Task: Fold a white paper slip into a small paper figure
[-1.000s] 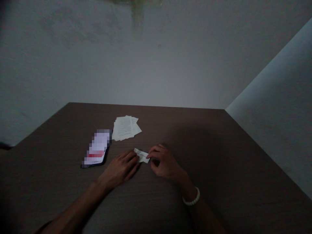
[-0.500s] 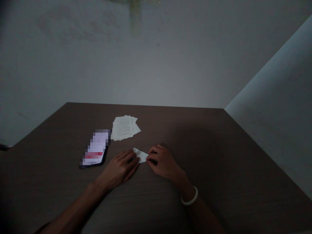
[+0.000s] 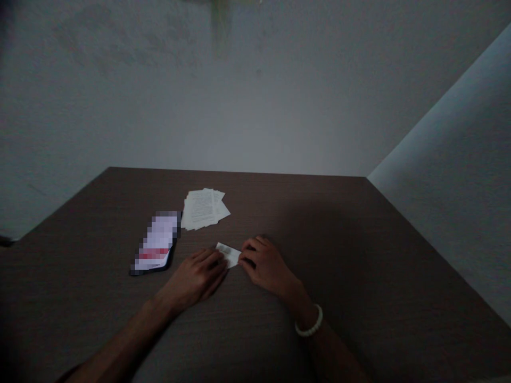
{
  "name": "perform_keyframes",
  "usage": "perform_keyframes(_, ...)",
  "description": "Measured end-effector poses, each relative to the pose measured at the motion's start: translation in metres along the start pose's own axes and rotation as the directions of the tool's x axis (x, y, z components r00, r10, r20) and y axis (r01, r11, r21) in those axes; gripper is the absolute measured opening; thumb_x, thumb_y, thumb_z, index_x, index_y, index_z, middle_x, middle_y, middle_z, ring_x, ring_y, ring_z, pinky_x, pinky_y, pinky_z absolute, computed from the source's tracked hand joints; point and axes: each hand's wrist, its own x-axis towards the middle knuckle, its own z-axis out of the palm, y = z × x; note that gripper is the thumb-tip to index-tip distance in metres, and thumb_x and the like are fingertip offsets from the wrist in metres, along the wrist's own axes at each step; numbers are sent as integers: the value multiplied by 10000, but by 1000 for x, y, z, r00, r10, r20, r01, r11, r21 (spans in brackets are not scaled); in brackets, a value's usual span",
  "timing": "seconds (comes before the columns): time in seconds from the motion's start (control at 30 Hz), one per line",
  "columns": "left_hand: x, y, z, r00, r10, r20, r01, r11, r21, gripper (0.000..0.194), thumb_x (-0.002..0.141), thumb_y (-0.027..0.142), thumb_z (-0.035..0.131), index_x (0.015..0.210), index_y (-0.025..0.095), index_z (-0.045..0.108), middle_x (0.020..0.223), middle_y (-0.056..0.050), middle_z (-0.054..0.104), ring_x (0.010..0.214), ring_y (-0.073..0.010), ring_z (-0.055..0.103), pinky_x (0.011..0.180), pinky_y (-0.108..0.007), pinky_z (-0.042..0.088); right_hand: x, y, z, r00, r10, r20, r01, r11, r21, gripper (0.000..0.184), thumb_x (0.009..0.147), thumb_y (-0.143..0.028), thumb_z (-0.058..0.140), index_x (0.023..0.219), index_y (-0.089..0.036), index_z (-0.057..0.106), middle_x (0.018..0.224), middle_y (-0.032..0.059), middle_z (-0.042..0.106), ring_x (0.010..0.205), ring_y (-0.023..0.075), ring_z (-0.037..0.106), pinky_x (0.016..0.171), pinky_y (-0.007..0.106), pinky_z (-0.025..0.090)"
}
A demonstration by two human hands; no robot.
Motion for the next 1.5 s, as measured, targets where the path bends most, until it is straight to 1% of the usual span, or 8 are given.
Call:
perform_keyframes(0.33, 2, 2, -2, 999, -47, 8, 48, 974, -222, 153, 923, 160, 485, 968, 137, 630, 973, -96, 590, 928, -218, 573, 833, -378, 534, 2, -5, 5, 999, 40, -33, -41, 999, -31, 66, 889, -150, 585, 857, -194, 622, 984, 58, 620, 935, 211, 532, 864, 378, 437)
perform_keyframes(0.47, 1, 3, -2, 1000, -17, 25, 22, 979, -202, 181, 907, 155, 493, 1012, 146, 640, 991, -99, 588, 959, -235, 560, 857, -406, 518, 1, -5, 7, 997, 59, -44, -60, 998, -27, 52, 865, -148, 606, 850, -198, 611, 976, 58, 622, 938, 216, 535, 856, 378, 445)
perform_keyframes(0.63, 2, 5, -5, 1000, 24, 3, -23, 990, -137, 310, 894, 154, 475, 1164, 172, 626, 1002, -104, 588, 955, -255, 554, 825, -429, 513, 1, -4, 9, 997, 64, -53, -64, 998, -13, 58, 853, -148, 620, 837, -203, 606, 973, 53, 625, 933, 216, 536, 847, 379, 446)
perform_keyframes(0.97, 3, 4, -8, 998, 55, 29, -52, 992, -112, 368, 881, 158, 474, 1222, 182, 611, 987, -104, 582, 944, -258, 549, 816, -424, 505, 1, -5, 9, 995, 79, -61, -80, 997, -6, 55, 851, -148, 622, 842, -202, 617, 972, 51, 625, 937, 210, 538, 845, 371, 444)
perform_keyframes(1.17, 5, 6, -8, 1000, 28, 10, -27, 994, -102, 331, 872, 163, 474, 1162, 171, 633, 954, -94, 578, 893, -247, 546, 771, -406, 497, 2, -4, 11, 990, 102, -101, -101, 995, 23, 54, 845, -158, 643, 852, -210, 633, 957, 48, 626, 931, 212, 548, 848, 376, 446)
perform_keyframes(1.27, 5, 7, -8, 999, 16, 38, -13, 995, -98, 316, 879, 172, 479, 1159, 163, 626, 979, -99, 574, 903, -247, 543, 779, -409, 496, 1, -2, 9, 981, 129, -147, -122, 991, 54, 98, 823, -147, 664, 887, -214, 633, 961, 45, 629, 931, 215, 555, 842, 370, 453)
perform_keyframes(1.4, 5, 8, -10, 996, -4, 94, 13, 996, -93, 334, 889, 176, 487, 1204, 159, 598, 1036, -110, 565, 934, -254, 540, 792, -409, 504, 1, 2, 5, 969, 135, -208, -123, 990, 66, 110, 803, -116, 661, 838, -214, 625, 920, 42, 629, 899, 210, 564, 822, 354, 457)
perform_keyframes(1.5, 5, 9, -10, 996, -23, 91, 33, 993, -111, 341, 891, 179, 494, 1217, 173, 591, 1053, -109, 559, 952, -259, 537, 796, -411, 509, 0, 3, 4, 963, 142, -229, -130, 989, 66, 102, 803, -124, 661, 821, -219, 628, 906, 42, 628, 898, 212, 566, 817, 354, 456)
